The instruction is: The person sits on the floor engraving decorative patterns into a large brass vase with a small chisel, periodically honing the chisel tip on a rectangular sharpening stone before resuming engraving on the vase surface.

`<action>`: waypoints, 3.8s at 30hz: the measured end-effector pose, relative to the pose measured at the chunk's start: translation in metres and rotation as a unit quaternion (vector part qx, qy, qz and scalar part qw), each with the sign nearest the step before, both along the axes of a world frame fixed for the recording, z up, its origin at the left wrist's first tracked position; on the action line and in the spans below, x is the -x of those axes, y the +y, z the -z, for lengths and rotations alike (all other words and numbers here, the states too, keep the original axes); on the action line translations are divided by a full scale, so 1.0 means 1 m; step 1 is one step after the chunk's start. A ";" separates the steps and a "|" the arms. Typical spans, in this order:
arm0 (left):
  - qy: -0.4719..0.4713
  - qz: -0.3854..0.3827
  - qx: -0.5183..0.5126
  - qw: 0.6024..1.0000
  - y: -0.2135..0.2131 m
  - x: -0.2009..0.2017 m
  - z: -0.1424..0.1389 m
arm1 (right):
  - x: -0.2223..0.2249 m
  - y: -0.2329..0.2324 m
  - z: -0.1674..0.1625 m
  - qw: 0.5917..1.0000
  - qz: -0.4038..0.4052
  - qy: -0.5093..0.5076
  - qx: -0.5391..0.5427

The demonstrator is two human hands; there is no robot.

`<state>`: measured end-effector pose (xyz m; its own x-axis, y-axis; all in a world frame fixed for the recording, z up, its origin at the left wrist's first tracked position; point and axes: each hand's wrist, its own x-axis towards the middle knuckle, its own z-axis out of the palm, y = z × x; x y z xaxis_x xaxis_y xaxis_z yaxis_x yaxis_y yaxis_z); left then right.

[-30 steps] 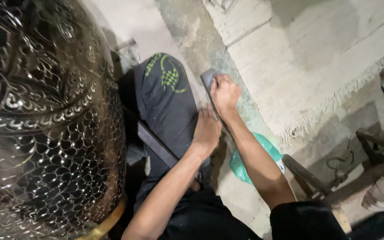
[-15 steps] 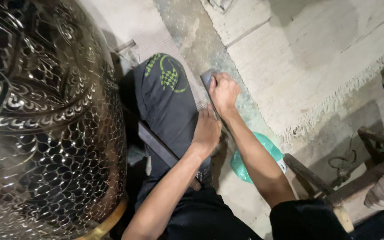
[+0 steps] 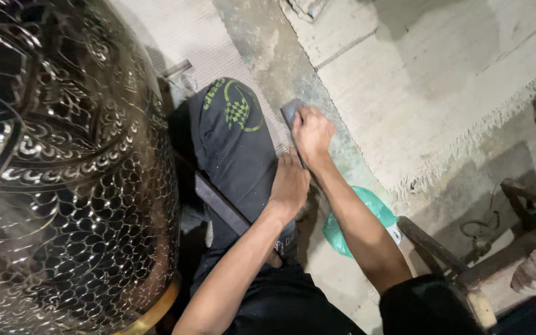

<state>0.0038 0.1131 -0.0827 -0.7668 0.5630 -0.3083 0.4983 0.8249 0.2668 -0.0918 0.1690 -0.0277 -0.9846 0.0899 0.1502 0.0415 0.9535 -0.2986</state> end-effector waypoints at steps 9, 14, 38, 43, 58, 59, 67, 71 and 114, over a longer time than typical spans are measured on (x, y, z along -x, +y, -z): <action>-0.004 -0.023 0.014 1.000 0.007 -0.004 0.004 | -0.034 0.012 0.005 0.999 -0.018 0.029 0.001; 0.005 -0.017 -0.011 1.000 0.001 -0.001 0.000 | -0.009 0.006 0.004 0.999 -0.013 0.036 0.010; -0.020 -0.012 -0.001 1.000 0.005 -0.003 0.007 | -0.016 0.010 0.016 0.999 -0.006 0.035 0.009; 0.012 -0.025 -0.018 0.999 0.002 0.001 0.007 | -0.015 0.009 0.007 0.998 -0.028 0.022 -0.051; -0.022 -0.156 -0.319 0.935 -0.031 -0.004 -0.029 | 0.010 0.016 0.025 0.916 0.046 0.015 0.399; -0.036 -0.214 -0.379 0.899 -0.038 -0.007 -0.041 | 0.003 0.018 0.022 0.844 0.062 -0.042 0.531; -0.048 -0.357 -0.583 0.728 -0.118 0.009 -0.154 | -0.098 0.015 -0.019 0.484 0.090 -0.224 0.841; -0.013 -0.284 -0.598 0.749 -0.131 0.009 -0.192 | -0.114 -0.008 -0.033 0.445 -0.025 -0.269 0.854; -0.111 -0.422 -0.715 0.546 -0.176 -0.062 -0.229 | -0.134 -0.072 -0.131 0.502 -0.111 -0.308 0.800</action>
<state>0.0658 -0.0628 0.1466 -0.9723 -0.1756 -0.1544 -0.0738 -0.3959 0.9153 0.0425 0.0970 0.1038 -0.8120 -0.5124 -0.2796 0.5426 -0.4863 -0.6849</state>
